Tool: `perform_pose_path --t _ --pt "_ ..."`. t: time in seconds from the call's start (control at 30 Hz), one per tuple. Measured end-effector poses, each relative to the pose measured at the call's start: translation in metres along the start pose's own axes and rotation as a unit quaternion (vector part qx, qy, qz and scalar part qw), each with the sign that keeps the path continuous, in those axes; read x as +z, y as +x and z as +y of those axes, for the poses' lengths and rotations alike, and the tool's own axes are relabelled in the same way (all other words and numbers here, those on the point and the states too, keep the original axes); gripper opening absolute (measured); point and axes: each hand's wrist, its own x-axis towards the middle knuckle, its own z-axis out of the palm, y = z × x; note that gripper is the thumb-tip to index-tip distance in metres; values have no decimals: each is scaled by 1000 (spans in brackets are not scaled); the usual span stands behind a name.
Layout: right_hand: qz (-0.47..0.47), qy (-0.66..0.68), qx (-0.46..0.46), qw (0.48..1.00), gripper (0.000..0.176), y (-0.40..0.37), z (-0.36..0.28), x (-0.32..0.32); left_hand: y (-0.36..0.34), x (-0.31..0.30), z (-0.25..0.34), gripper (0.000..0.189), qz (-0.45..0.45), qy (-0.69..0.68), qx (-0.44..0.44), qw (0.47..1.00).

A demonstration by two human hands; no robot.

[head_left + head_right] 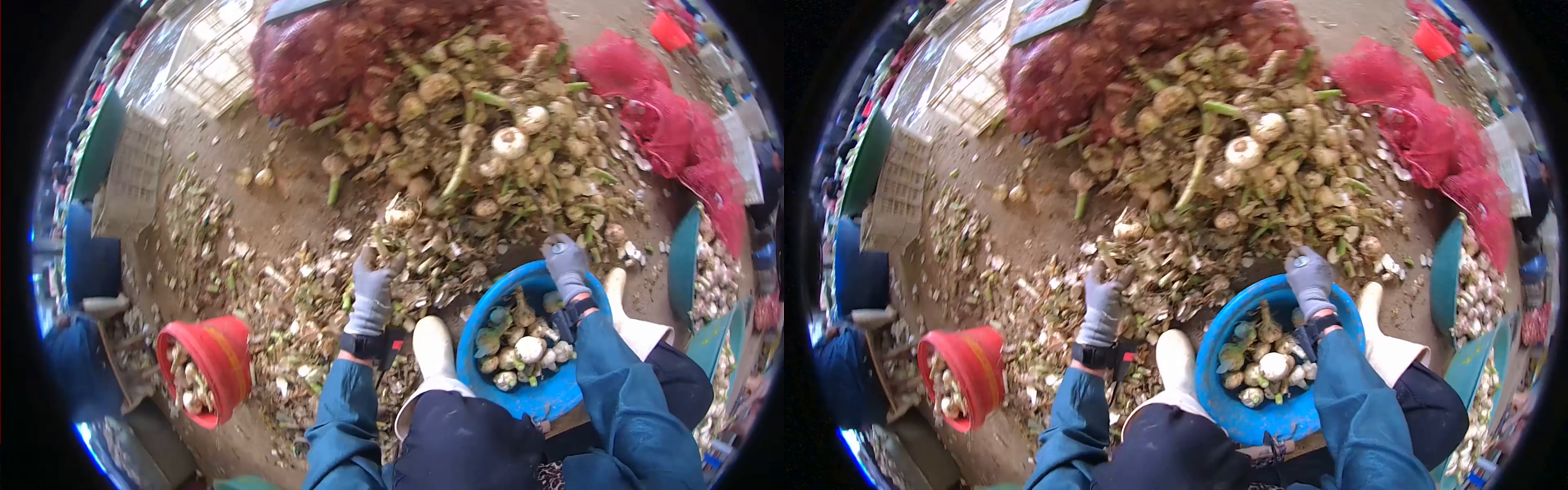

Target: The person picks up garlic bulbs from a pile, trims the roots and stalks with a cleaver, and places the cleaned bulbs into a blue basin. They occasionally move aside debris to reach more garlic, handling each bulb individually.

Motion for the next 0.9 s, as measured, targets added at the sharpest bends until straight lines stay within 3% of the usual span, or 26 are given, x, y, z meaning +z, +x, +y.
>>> perform_pose_path --t 0.13,0.17,0.2,0.23,0.27,0.33,0.37,0.4,0.43,0.47,0.53,0.6,0.63,0.67,0.7,0.73,0.77,0.8,0.83,0.87,0.9 --pt "0 47 -16 999 17 1 7 6 -56 -132 56 20 121 168 223 953" --pt "-6 42 -14 999 17 2 8 6 -65 -155 85 18 223 109 281 927" --pt "-9 43 -16 999 17 2 8 5 -82 -182 116 20 333 275 276 859" --pt "-22 50 -17 998 17 2 8 3 -97 -226 132 23 388 239 304 836" --pt "-34 57 -19 998 17 2 6 1 -114 -257 157 26 375 245 324 834" --pt "-33 43 -14 998 18 0 0 -2 -141 -334 180 31 495 338 230 766" --pt "-30 31 -14 999 18 0 0 -2 -144 -322 191 31 496 339 231 765" --pt "-26 19 -11 999 18 0 1 -2 -147 -309 206 33 492 594 55 634" --pt "-21 32 -3 999 15 3 8 5 -144 -293 213 35 430 783 -127 431" --pt "-22 29 0 999 15 0 10 5 -134 -277 208 35 426 785 -128 431" --pt "-26 31 -23 999 16 2 6 3 -100 -240 196 40 314 744 256 531" --pt "-47 3 -16 999 15 1 -1 -3 -35 -219 150 34 208 519 219 799" --pt "-65 -23 -10 998 15 1 -4 -5 -4 -176 137 37 165 543 206 797" --pt "-62 -26 -6 998 15 2 -6 -6 29 -147 121 39 98 635 307 702" --pt "-57 -26 -13 998 14 1 -7 -6 55 -97 118 40 90 665 323 667" --pt "-54 -26 -21 998 14 0 -8 -7 79 -57 118 43 36 677 313 665" --pt "-52 -31 -12 998 13 -1 -10 -9 106 -29 108 46 32 675 374 635" --pt "-50 -37 -8 998 13 0 -13 -9 128 -5 105 49 35 726 348 592" --pt "-53 -20 -5 998 13 0 -15 -10 155 8 97 49 44 761 249 598" --pt "-57 0 1 998 12 -3 -13 -10 179 13 88 49 34 759 248 600" --pt "-48 3 -2 999 12 -3 -10 -7 202 15 83 50 89 745 128 649"
